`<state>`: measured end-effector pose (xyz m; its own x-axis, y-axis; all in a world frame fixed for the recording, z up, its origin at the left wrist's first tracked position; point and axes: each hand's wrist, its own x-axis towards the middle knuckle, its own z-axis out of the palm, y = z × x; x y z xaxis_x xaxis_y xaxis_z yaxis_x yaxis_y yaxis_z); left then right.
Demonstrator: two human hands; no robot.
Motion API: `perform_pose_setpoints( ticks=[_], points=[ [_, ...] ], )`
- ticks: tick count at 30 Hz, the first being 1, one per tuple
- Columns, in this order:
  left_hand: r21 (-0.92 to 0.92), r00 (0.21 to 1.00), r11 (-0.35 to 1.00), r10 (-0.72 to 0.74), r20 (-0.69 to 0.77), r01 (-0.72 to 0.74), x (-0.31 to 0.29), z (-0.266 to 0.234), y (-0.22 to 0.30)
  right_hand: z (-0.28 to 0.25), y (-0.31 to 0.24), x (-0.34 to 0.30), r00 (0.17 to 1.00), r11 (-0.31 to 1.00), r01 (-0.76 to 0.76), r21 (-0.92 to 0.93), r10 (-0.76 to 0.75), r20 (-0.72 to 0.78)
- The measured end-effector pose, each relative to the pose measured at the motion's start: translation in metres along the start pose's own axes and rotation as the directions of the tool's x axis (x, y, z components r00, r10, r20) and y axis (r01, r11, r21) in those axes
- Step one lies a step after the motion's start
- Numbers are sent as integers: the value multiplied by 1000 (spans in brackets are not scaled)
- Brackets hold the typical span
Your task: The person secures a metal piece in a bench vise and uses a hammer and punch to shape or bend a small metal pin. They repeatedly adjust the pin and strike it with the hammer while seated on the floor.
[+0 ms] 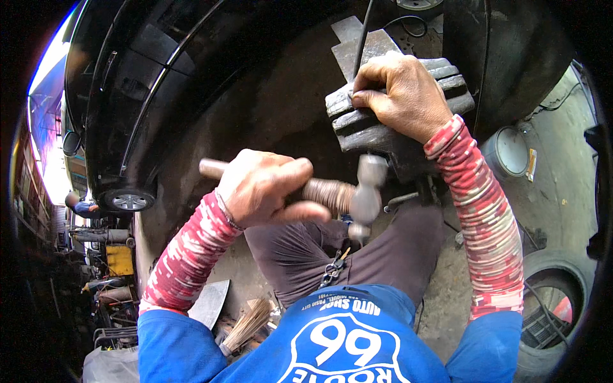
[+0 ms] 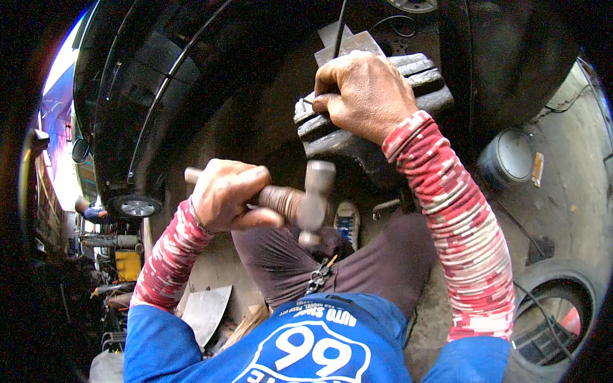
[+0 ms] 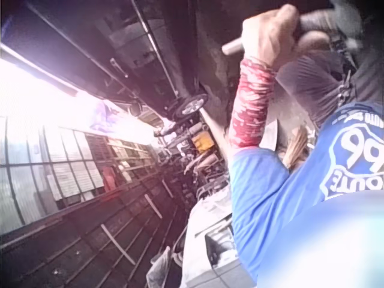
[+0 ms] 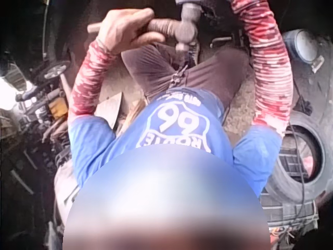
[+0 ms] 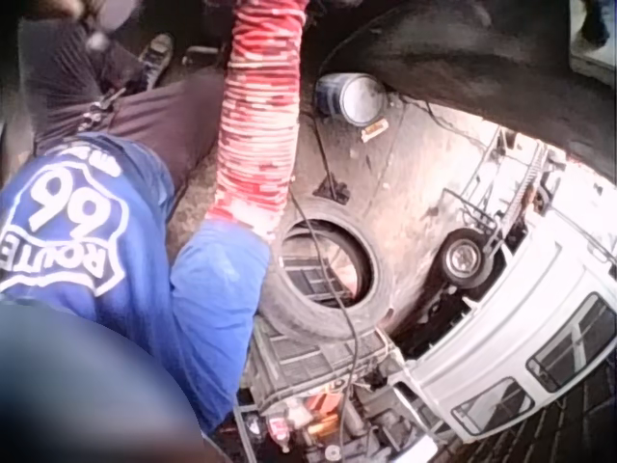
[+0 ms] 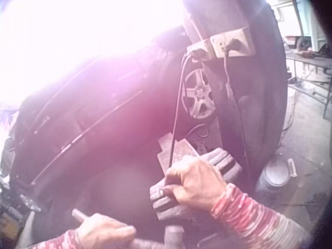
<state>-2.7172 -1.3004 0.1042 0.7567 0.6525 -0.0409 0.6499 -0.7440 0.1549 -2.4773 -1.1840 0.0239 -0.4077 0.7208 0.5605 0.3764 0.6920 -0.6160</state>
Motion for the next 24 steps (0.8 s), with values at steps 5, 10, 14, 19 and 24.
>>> perform_pose_setpoints(
  ticks=[5,10,14,19,24],
  points=[
    [94,962,963,-242,-125,254,3,-10,-13,1,2,11,1000,1000,10,-15,-10,-3],
    [21,999,1000,-16,-30,16,1,-17,-15,1,2,13,1000,999,-5,34,4,7],
    [19,967,969,-244,-70,246,3,-13,-14,1,3,12,1000,1000,-6,-13,6,-11],
    [-16,999,999,44,2,-44,7,-17,-13,-1,3,13,999,998,-45,38,45,5],
    [9,975,975,-223,9,223,11,-19,-11,-1,3,13,998,997,-68,48,67,23]
  ],
)
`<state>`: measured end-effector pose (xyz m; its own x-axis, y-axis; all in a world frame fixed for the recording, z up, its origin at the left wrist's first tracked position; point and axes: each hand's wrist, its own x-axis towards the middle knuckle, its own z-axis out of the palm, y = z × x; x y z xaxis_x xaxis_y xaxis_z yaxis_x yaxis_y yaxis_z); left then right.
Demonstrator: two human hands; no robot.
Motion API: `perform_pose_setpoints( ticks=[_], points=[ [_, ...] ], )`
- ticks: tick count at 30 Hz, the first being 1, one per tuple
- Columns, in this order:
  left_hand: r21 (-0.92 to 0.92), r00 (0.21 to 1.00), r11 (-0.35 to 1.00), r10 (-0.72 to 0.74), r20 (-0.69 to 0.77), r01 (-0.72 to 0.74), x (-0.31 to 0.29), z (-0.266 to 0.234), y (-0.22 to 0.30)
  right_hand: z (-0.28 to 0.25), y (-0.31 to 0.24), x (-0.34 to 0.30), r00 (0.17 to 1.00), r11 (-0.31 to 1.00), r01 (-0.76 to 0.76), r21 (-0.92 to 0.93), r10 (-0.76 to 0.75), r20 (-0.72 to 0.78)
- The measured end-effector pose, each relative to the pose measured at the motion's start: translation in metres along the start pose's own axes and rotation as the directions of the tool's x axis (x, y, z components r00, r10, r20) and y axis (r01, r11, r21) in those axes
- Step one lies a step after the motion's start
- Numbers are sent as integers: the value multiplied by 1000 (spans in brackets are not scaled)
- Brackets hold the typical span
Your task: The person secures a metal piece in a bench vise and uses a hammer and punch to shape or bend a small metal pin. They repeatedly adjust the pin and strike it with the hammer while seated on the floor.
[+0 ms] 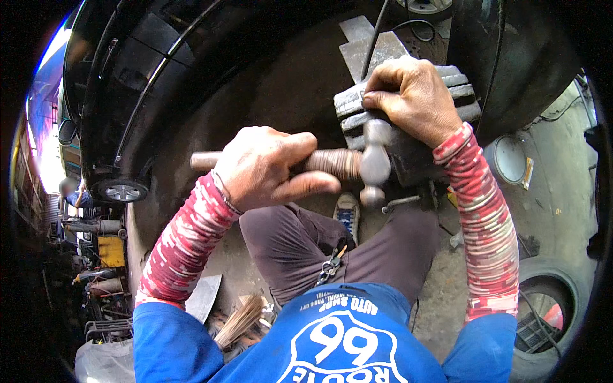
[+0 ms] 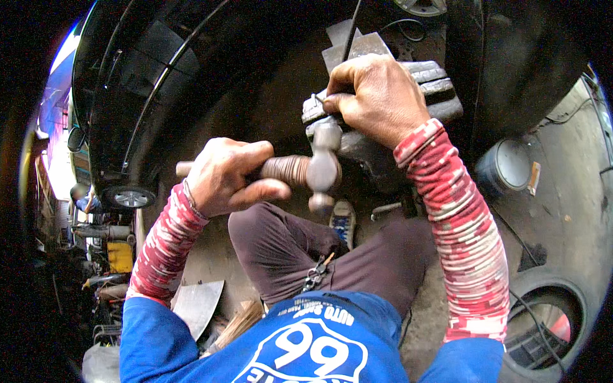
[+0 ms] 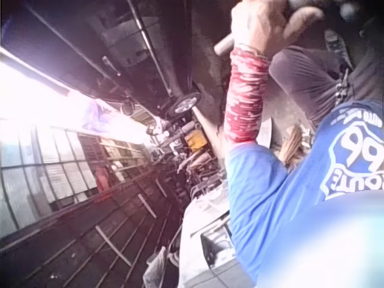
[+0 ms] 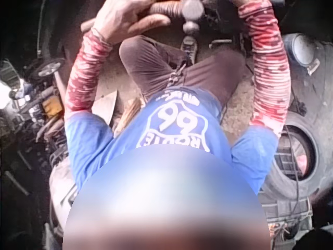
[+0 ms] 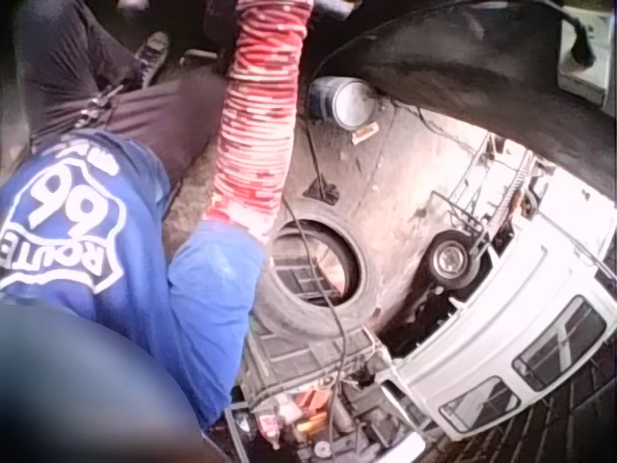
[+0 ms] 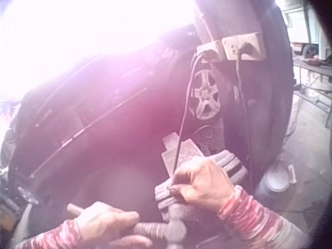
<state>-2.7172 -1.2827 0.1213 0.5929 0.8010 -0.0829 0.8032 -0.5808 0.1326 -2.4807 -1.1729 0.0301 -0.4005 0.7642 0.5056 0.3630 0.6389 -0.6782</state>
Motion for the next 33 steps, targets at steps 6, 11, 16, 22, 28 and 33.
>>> perform_pose_setpoints(
  ticks=[6,11,16,22,28,33],
  points=[
    [-142,992,985,-105,-76,93,3,0,2,1,1,1,1000,1000,19,4,-19,-10],
    [-131,979,970,199,-43,-203,4,-5,4,0,2,0,1000,999,-21,47,21,-1],
    [-237,999,971,-7,-33,-1,3,-7,-9,-2,2,-1,1000,997,3,74,-4,15],
    [-753,961,654,-248,-118,76,-45,40,-1,-16,6,2,998,980,57,189,-60,9],
    [-867,618,-428,-618,487,255,-72,112,45,-22,0,2,994,912,-64,405,23,105],
    [-816,481,-543,-671,564,198,-73,146,42,-15,-4,3,982,962,68,265,-112,153]
  ],
)
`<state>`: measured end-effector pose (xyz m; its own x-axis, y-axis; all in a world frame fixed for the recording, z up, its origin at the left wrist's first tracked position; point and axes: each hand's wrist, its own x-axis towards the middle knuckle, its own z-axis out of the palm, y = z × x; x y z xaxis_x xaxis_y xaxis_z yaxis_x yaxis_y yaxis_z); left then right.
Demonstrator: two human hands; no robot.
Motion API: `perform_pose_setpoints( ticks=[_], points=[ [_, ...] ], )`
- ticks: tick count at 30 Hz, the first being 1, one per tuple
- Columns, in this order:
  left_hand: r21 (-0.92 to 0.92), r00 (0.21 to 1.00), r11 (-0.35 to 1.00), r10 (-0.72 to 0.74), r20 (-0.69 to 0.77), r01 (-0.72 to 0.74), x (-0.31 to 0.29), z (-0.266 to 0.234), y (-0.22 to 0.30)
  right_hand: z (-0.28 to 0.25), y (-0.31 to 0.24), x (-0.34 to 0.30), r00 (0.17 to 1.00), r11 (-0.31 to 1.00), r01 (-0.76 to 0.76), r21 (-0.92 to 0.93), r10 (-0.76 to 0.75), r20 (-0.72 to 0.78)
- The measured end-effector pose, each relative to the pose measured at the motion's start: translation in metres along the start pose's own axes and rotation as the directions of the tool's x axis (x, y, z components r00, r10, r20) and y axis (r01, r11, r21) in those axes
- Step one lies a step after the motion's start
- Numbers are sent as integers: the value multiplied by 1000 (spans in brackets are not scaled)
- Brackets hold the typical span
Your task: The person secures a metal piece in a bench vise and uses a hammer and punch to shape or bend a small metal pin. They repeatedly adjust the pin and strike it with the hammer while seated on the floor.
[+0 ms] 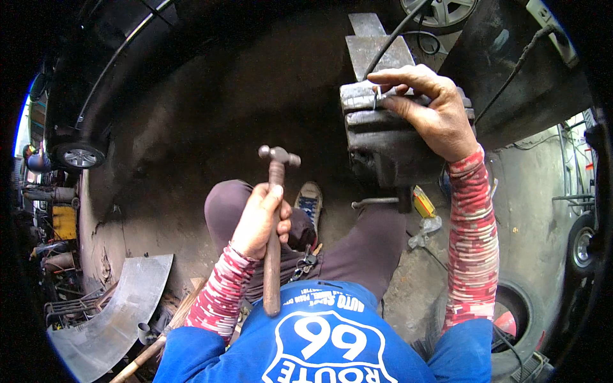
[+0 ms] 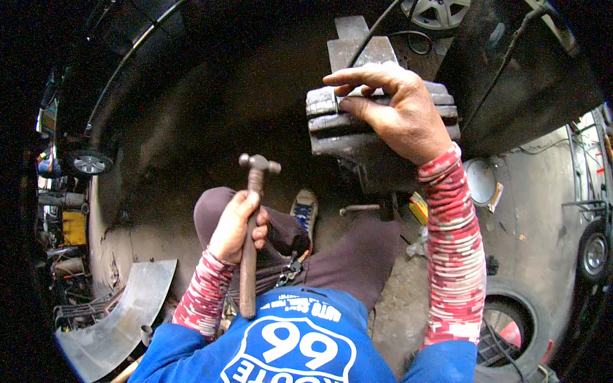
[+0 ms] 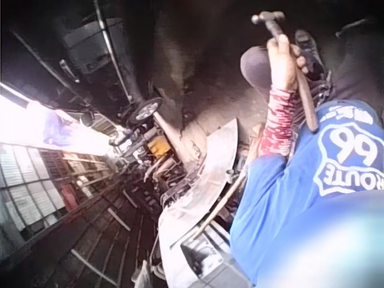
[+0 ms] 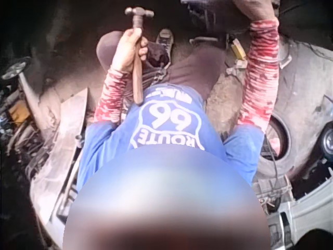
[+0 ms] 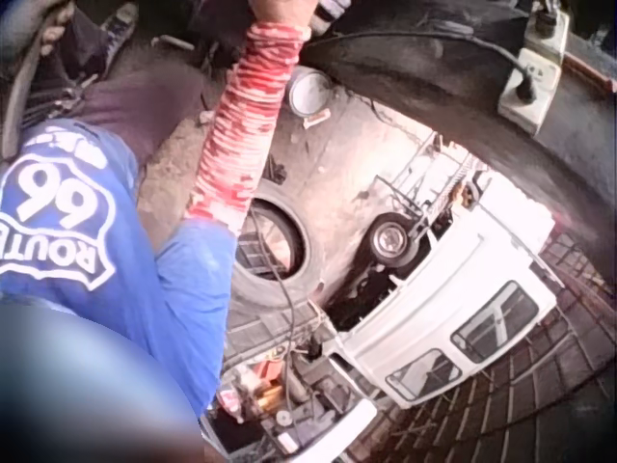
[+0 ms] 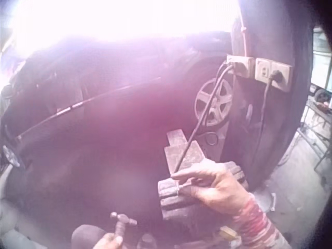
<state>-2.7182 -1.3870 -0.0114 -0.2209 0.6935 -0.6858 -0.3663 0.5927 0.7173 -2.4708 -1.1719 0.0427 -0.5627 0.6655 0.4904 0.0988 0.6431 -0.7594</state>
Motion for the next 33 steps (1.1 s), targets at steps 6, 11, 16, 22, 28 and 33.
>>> perform_pose_setpoints(
  ticks=[6,11,16,22,28,33],
  points=[
    [-348,983,925,178,41,-153,12,-10,-1,13,11,1,998,988,2,-153,-11,-64],
    [-383,984,911,106,-140,-152,17,55,-48,17,13,0,993,975,53,-216,-74,-91],
    [-211,888,879,-366,278,428,26,100,-94,20,14,2,984,981,80,-177,-106,-145],
    [-328,993,943,-80,-85,48,6,75,-84,19,17,-1,986,982,62,-178,-88,-142],
    [-246,908,878,-372,193,411,33,123,-98,18,13,3,982,963,109,-245,-143,-124],
    [-302,959,911,-259,115,282,40,102,-103,19,7,0,992,981,35,-192,-58,-112]
  ],
)
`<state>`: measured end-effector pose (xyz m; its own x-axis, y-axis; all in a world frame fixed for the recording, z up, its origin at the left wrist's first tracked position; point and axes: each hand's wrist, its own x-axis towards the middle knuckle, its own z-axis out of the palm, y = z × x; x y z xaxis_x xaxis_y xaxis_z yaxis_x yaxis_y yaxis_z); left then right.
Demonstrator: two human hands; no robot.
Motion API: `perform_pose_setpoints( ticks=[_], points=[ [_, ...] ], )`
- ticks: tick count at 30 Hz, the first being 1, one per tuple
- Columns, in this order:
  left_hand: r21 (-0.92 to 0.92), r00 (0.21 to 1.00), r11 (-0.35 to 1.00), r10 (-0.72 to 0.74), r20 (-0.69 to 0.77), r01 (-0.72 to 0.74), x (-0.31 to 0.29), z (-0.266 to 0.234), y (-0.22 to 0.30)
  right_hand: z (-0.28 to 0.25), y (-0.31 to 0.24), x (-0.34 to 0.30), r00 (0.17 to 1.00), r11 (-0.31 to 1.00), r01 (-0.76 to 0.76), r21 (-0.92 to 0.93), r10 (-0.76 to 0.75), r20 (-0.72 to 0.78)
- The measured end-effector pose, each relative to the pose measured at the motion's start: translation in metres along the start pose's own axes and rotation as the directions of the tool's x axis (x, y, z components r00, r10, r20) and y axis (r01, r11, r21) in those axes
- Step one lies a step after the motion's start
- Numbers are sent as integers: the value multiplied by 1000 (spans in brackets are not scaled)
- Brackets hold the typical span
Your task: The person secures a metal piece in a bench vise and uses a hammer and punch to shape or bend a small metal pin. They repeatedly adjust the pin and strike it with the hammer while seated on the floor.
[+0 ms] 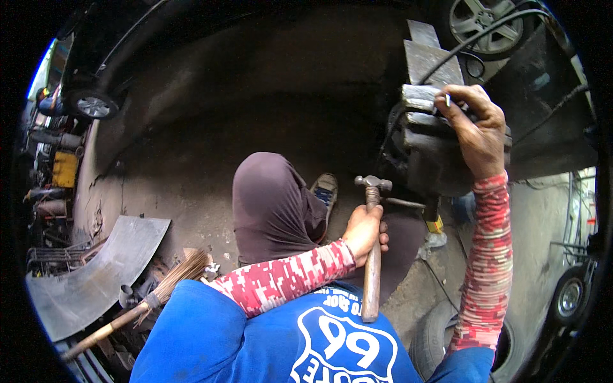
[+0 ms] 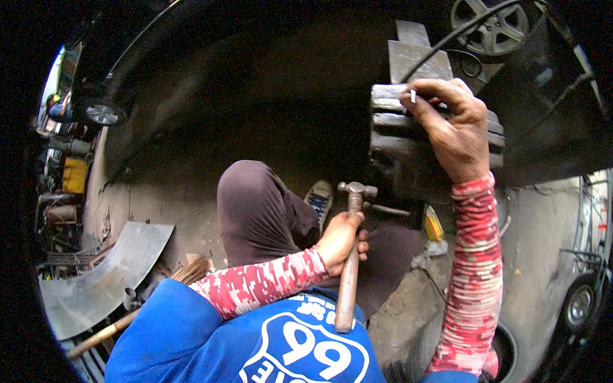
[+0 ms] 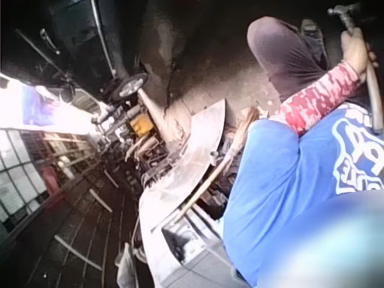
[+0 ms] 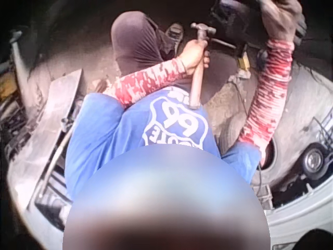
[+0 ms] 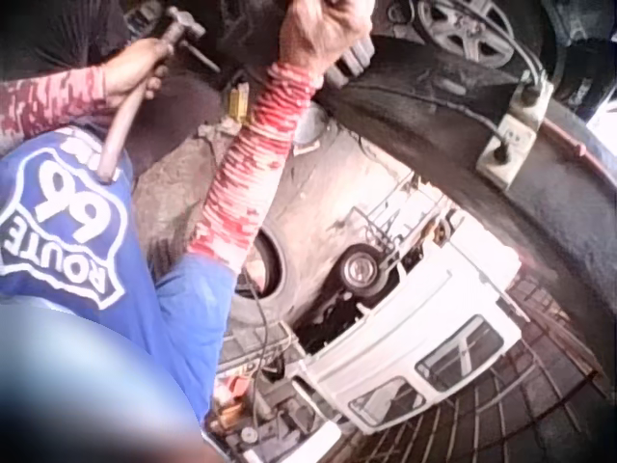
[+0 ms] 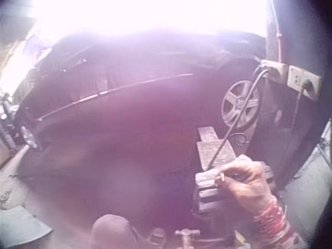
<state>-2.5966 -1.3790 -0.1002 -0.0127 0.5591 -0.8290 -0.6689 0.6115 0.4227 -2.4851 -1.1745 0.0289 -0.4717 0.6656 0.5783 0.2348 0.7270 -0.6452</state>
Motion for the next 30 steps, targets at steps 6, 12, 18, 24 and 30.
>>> perform_pose_setpoints(
  ticks=[6,12,18,24,30],
  points=[
    [90,990,986,-134,-37,137,-6,7,-14,-3,0,2,997,985,49,-166,-39,63],
    [62,994,992,109,17,-110,-8,-59,3,2,-19,-6,994,995,-98,20,97,51],
    [202,996,979,21,-90,-2,7,-22,-17,6,-13,-9,989,989,-138,51,135,61],
    [479,874,877,-264,408,41,75,17,-81,4,-9,-8,998,999,-48,-23,49,46],
    [568,841,812,-209,500,-136,95,7,-68,2,-12,-7,999,998,-15,-61,18,46]
  ],
)
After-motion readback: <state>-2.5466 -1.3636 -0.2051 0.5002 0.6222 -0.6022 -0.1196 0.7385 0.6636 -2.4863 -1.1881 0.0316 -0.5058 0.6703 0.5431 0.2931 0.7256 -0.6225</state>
